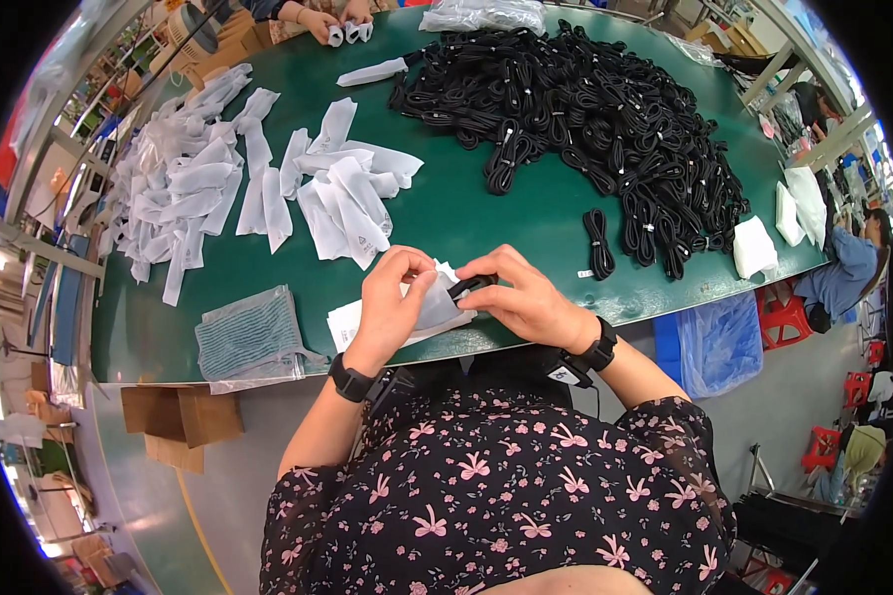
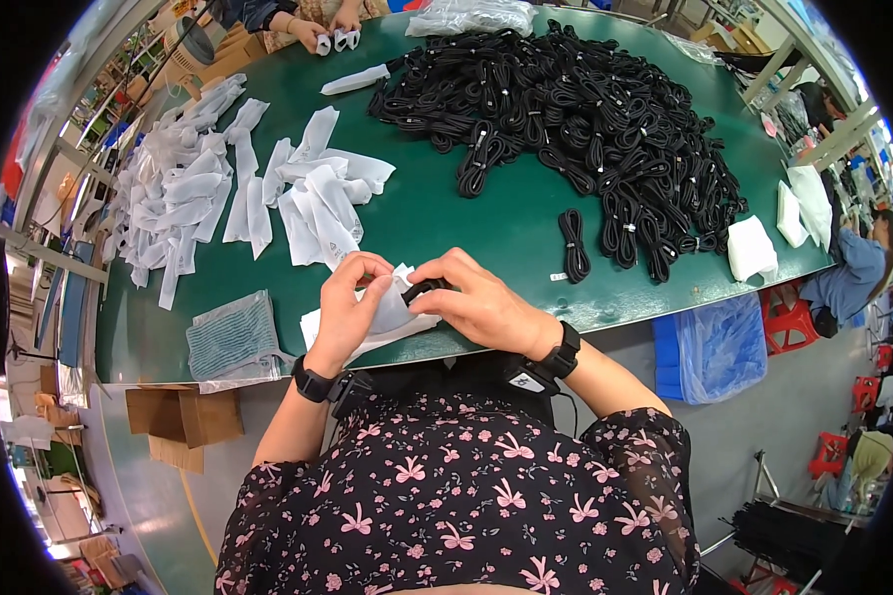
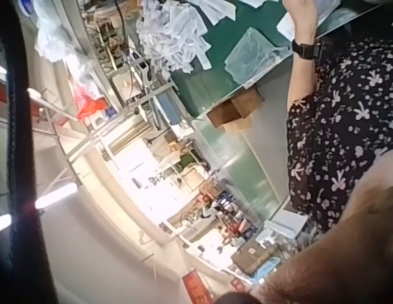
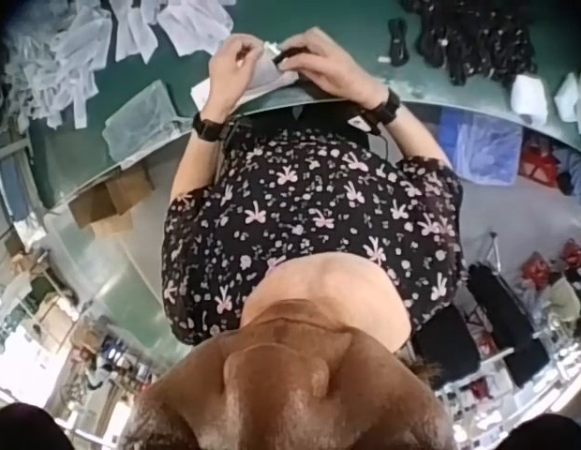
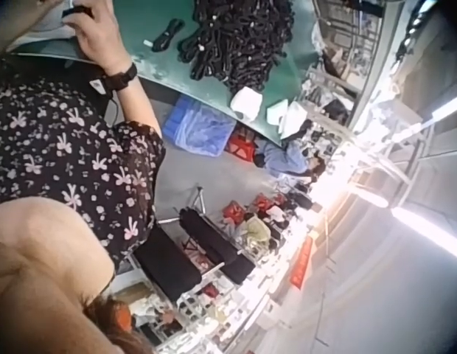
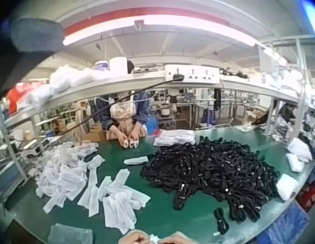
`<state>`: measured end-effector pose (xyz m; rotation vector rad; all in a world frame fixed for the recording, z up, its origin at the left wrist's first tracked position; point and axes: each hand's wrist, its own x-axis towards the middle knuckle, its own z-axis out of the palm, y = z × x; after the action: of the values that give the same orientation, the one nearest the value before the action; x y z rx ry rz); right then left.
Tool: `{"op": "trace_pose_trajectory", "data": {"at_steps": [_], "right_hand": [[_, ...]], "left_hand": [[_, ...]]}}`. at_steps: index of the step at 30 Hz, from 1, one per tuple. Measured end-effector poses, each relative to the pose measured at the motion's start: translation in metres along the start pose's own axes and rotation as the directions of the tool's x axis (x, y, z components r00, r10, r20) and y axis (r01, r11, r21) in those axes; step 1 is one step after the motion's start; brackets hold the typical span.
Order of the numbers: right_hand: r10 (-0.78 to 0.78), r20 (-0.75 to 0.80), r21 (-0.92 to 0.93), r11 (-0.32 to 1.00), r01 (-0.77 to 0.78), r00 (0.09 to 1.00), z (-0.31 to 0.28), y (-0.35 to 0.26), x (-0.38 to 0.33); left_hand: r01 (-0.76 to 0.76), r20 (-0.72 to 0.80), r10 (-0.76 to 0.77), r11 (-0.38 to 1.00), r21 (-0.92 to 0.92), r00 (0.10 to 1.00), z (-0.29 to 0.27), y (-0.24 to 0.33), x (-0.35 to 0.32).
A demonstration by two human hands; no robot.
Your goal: Placing small black plastic items into individual white protective bags at a factory workbench.
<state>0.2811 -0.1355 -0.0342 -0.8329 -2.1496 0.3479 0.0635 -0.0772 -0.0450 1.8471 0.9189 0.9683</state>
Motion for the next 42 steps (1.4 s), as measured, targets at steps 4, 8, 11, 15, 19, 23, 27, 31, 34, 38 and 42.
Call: {"op": "trace_pose_trajectory", "data": {"at_steps": [4,8,11,15,19,23,27,31,34,38,42], "right_hand": [[0.089,-0.192,0.170,0.984,-0.056,0.977,0.012,-0.007,0.011],[0.114,-0.426,-0.057,0.987,-0.152,0.898,-0.009,-0.007,0.019],[0.264,-0.495,-0.308,0.838,-0.451,0.828,-0.031,0.013,0.003],[0.520,-0.451,-0.732,0.250,-0.634,0.726,-0.052,0.037,-0.054],[0.598,-0.417,-0.652,0.328,-0.683,0.685,-0.046,0.047,-0.100],[0.550,-0.438,-0.496,0.512,-0.701,0.711,-0.036,0.049,-0.095],[0.839,-0.150,0.310,0.543,-0.781,0.524,-0.021,0.019,-0.063],[0.687,-0.108,0.208,0.722,-0.659,0.719,-0.005,-0.007,-0.043],[0.575,-0.153,0.130,0.818,-0.561,0.804,0.004,-0.009,-0.038],[0.472,-0.116,0.054,0.881,-0.469,0.874,0.003,-0.007,-0.038],[0.424,-0.046,0.020,0.906,-0.423,0.905,0.003,-0.003,-0.037]], "left_hand": [[0.052,0.055,-0.040,0.971,-0.233,0.998,-0.003,0.004,0.002],[0.234,0.088,-0.238,0.704,-0.670,0.967,-0.024,0.016,0.026],[0.080,-0.075,-0.186,0.704,-0.705,0.980,-0.076,-0.010,0.060],[-0.171,-0.447,0.168,0.985,0.034,0.879,-0.079,0.003,0.059],[-0.151,-0.096,0.188,0.939,0.309,0.977,-0.033,-0.001,0.014],[-0.118,0.056,0.106,0.926,0.358,0.993,0.019,-0.023,-0.023],[-0.198,0.080,0.183,0.843,0.501,0.980,0.033,-0.033,-0.028],[-0.052,0.052,0.034,0.921,0.385,0.998,0.032,-0.034,-0.029],[0.127,0.000,-0.129,0.974,0.188,0.992,0.028,-0.030,-0.030],[0.150,-0.025,-0.149,0.985,0.088,0.989,0.028,-0.027,-0.032],[0.044,-0.089,-0.044,0.999,0.002,0.995,0.026,-0.022,-0.028]]}}
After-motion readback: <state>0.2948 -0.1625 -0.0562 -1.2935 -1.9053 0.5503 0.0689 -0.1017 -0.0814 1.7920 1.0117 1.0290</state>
